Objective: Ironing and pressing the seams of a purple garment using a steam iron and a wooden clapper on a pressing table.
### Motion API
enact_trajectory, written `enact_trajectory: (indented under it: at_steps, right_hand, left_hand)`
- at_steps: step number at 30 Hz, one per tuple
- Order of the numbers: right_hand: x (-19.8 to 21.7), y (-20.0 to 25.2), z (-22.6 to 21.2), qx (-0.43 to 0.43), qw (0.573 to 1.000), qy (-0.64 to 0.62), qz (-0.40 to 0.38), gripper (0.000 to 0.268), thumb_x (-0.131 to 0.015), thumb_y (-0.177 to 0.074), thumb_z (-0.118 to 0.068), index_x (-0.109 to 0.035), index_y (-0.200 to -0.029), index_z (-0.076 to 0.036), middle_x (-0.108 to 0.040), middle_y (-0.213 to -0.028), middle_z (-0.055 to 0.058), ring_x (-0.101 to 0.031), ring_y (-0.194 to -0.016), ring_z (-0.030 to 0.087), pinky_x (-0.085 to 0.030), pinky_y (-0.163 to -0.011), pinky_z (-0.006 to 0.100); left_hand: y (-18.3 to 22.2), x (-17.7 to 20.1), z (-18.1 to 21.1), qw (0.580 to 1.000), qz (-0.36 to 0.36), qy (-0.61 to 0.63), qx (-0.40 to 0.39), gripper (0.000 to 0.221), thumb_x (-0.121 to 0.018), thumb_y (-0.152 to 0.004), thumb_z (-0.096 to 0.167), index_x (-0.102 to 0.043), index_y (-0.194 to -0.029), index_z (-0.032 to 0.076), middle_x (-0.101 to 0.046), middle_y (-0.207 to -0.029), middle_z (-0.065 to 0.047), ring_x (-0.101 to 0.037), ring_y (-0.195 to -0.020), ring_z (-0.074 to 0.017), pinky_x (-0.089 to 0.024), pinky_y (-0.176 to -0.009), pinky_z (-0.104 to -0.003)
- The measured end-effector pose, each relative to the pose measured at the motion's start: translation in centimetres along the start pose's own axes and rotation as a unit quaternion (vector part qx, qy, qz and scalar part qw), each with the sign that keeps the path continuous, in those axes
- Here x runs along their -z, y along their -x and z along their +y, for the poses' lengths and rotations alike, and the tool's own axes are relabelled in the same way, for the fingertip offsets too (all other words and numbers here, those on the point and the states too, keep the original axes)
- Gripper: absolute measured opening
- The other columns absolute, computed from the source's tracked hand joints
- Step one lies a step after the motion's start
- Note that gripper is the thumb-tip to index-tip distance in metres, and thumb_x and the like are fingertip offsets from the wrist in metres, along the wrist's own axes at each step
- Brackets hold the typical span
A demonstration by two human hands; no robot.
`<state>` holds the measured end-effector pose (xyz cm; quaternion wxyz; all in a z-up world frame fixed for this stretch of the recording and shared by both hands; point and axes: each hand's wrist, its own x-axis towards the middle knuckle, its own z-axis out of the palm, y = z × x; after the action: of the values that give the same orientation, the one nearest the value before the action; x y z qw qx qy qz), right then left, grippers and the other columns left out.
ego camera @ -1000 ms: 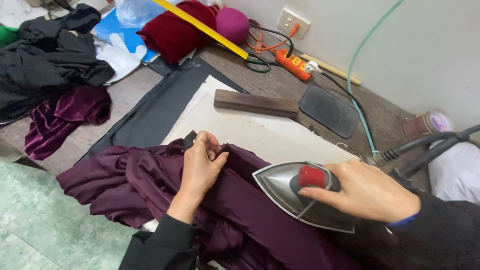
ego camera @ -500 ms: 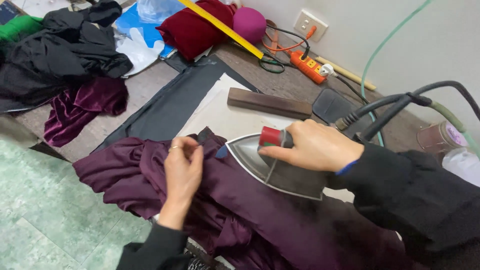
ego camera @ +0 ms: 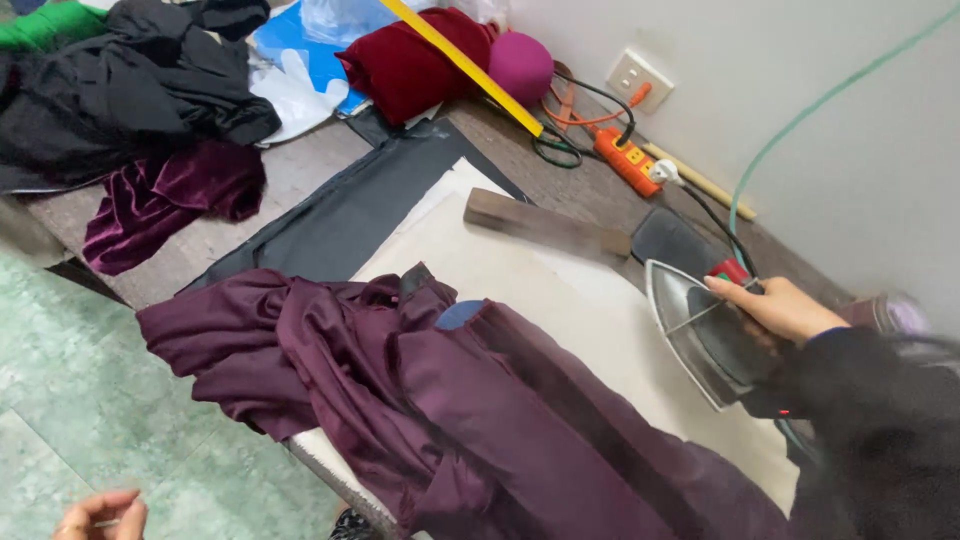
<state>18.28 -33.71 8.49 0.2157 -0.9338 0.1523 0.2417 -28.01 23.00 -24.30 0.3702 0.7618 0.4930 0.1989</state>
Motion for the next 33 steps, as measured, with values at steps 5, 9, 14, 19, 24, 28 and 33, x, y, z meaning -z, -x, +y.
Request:
enact_trajectory:
  at_steps: [5,9,14,19,24,28,33]
  right_hand:
    - [-1.2,-8.1,3.6,-0.032,0.996,-0.075,0.031,0.061,-0.066,-0.088,-0.055,-0.051,-0.070,0.002,-0.051,-0.057,0.018,-0.042,-0.039,0.027,-0.038,-0.038,0.041]
    - [-2.2,-12.5,4.5,-0.047,0.996,-0.065,0.049,0.074,-0.064,-0.086,-0.062,-0.055,-0.065,0.008,-0.057,-0.056,0.024,-0.052,-0.044,0.035,-0.044,-0.050,0.045]
    - [-2.5,-13.8,5.8,-0.068,0.992,-0.085,0.056,0.073,-0.065,-0.086,-0.064,-0.053,-0.068,0.006,-0.055,-0.059,0.021,-0.050,-0.047,0.034,-0.041,-0.049,0.044]
    - [0.0,-5.1,8.6,0.047,0.995,0.085,0.020,0.076,-0.048,-0.084,-0.053,-0.044,-0.143,-0.007,-0.045,-0.147,0.013,-0.045,-0.134,0.030,-0.032,-0.111,0.042]
    - [2.0,11.7,18.5,-0.012,0.998,0.014,0.054,0.052,-0.051,-0.087,-0.033,-0.055,-0.136,-0.015,-0.055,-0.142,0.000,-0.052,-0.127,0.016,-0.034,-0.110,0.031]
    - [-1.9,21.6,30.7,-0.135,0.981,-0.055,0.126,0.054,-0.063,-0.082,-0.029,-0.060,-0.131,-0.006,-0.060,-0.137,0.006,-0.058,-0.119,0.019,-0.037,-0.107,0.032]
    - [-12.9,29.4,31.3,-0.287,0.875,-0.357,0.157,0.059,-0.058,-0.086,-0.008,-0.044,-0.143,-0.010,-0.054,-0.136,0.017,-0.057,-0.110,0.031,-0.051,-0.079,0.049]
  left_hand:
    - [1.7,0.6,-2.4,0.996,-0.003,0.022,0.081,0.016,-0.070,-0.095,0.001,-0.069,-0.111,0.000,-0.063,-0.092,-0.017,-0.057,-0.073,-0.0251,-0.045,-0.072,-0.032]
    - [3.9,3.0,5.2,0.999,-0.010,-0.025,0.035,0.021,-0.069,-0.091,0.014,-0.070,-0.112,0.012,-0.066,-0.083,-0.006,-0.054,-0.064,-0.0166,-0.042,-0.067,-0.029]
    - [3.4,1.8,14.8,0.994,-0.090,-0.045,-0.052,0.018,-0.067,-0.089,0.017,-0.070,-0.107,0.014,-0.071,-0.093,0.002,-0.061,-0.068,-0.0144,-0.045,-0.075,-0.027]
    - [3.9,-3.0,25.7,0.936,-0.242,0.060,-0.250,0.016,-0.068,-0.082,0.016,-0.066,-0.097,0.011,-0.062,-0.085,0.000,-0.053,-0.065,-0.0118,-0.045,-0.067,-0.026]
    - [5.5,-6.1,32.7,0.847,-0.357,0.057,-0.391,0.062,-0.077,-0.073,0.024,-0.049,-0.127,0.013,-0.049,-0.123,-0.009,-0.056,-0.071,-0.0126,-0.048,-0.083,-0.029]
    - [7.5,-8.1,36.1,0.817,-0.486,-0.068,-0.303,0.124,-0.090,-0.055,0.030,-0.015,-0.154,0.019,-0.040,-0.138,-0.007,-0.062,-0.069,-0.0183,-0.053,-0.076,-0.033]
    - [8.6,-9.1,37.5,0.832,-0.450,-0.157,-0.284,0.111,-0.078,-0.066,0.021,-0.015,-0.157,0.025,-0.056,-0.056,-0.010,-0.056,-0.059,-0.0332,-0.045,-0.062,-0.041]
